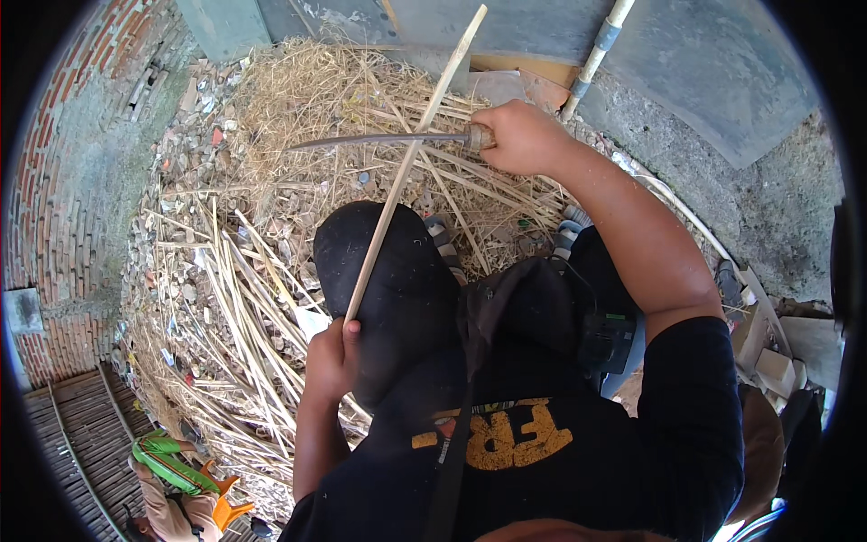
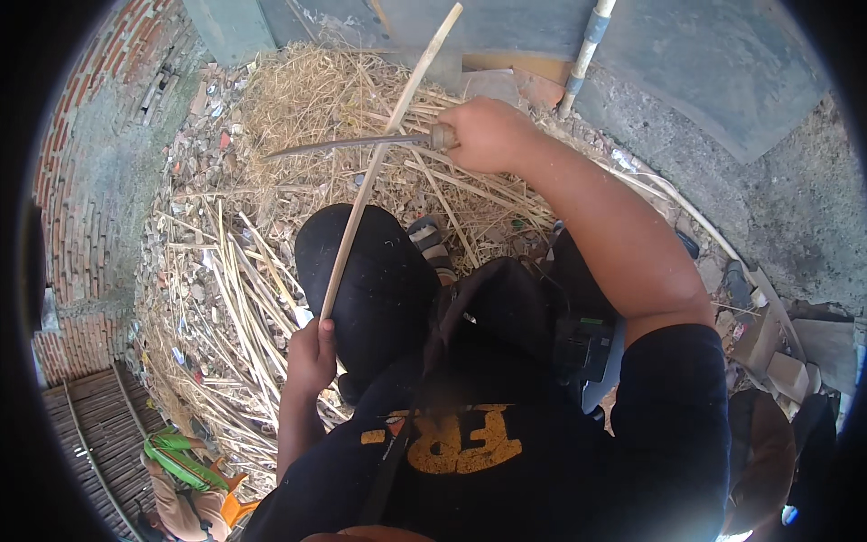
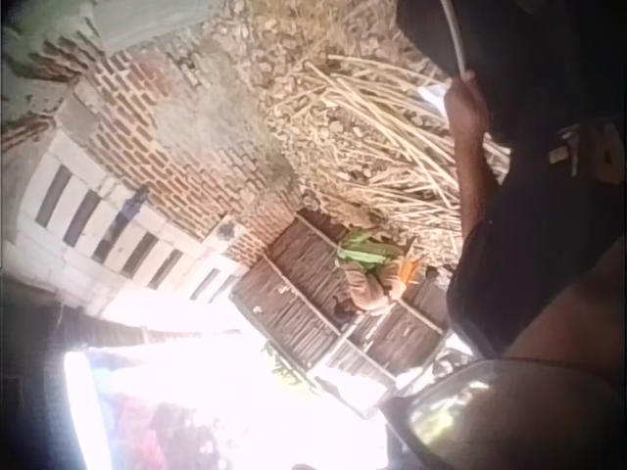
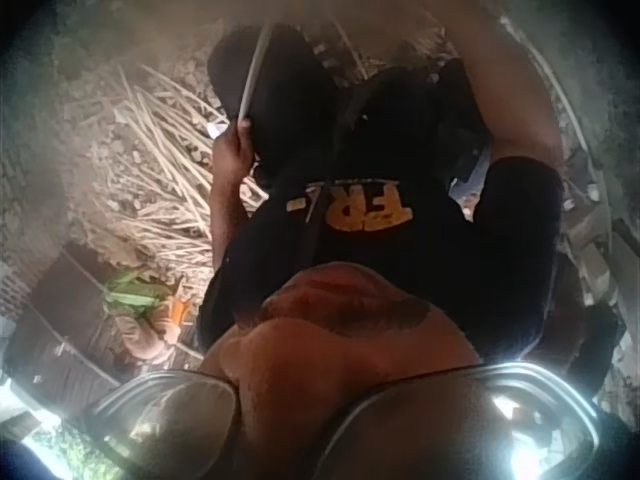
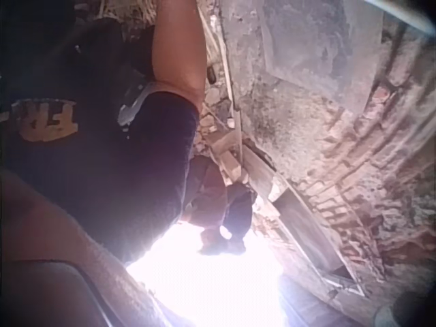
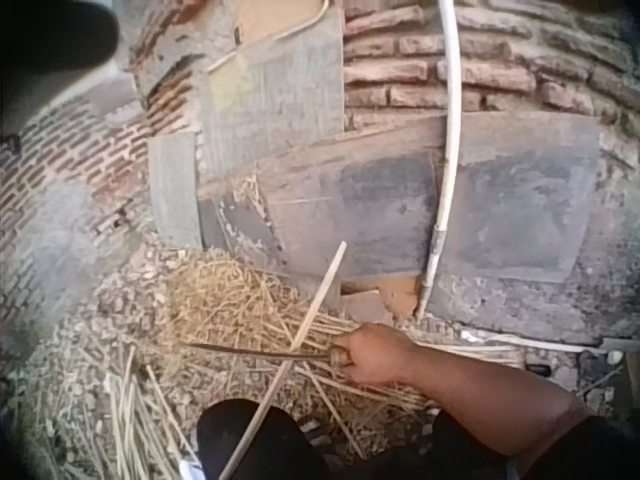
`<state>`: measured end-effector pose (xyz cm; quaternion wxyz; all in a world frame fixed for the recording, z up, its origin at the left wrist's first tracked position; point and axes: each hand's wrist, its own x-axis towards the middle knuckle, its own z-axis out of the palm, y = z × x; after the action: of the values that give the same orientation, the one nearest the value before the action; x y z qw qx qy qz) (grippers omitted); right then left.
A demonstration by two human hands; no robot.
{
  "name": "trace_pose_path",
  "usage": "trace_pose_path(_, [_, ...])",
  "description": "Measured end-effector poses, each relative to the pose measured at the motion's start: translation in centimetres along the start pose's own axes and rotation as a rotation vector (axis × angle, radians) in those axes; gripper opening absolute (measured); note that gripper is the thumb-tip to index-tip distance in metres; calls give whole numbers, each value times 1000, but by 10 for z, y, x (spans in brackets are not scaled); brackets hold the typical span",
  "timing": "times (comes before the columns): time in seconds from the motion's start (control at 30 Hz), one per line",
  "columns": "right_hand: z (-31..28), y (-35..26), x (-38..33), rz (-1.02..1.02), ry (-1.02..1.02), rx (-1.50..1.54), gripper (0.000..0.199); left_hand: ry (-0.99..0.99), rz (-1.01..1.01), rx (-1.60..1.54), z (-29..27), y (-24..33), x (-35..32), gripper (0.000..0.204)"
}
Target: The person shaves a long bamboo stick with a machete, holding the stick against their leg and pulling the blade along the wood to taper it.
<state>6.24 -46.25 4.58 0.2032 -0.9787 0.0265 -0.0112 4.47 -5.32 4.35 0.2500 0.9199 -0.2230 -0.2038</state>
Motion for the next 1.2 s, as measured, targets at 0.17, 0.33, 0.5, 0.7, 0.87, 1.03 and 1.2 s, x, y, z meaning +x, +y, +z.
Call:
trace_pose_path(0.17, [-13, -22, -6, 17, -34, -64, 17, 10, -23, 59, -2, 9, -6, 42])
trace_pose_path(0.33, [-8, -13, -6, 25, -112, -23, 19, 57, -18, 226, 5, 14, -6, 37])
trace_pose_path(0.5, [1, 8, -2, 53, -8, -6, 20, 52, 5, 189, 2, 12, -3, 37])
trace_pose_path(0.7, [-1, -25, -7, -41, -139, -93, 26, 66, 15, 150, 5, 9, -4, 38])
trace_pose_path(0.87, [6, 27, 2, 62, 71, -31, 27, 60, 23, 157, 1, 16, -1, 37])
trace_pose_path(1.03, [-3, -10, -7, 48, 16, -44, 27, 37, 31, 75, -1, 7, -5, 38])
trace_pose_path(1.2, [3, 20, 2, 90, 92, 42, 34, 27, 54, 48, 2, 6, 1, 40])
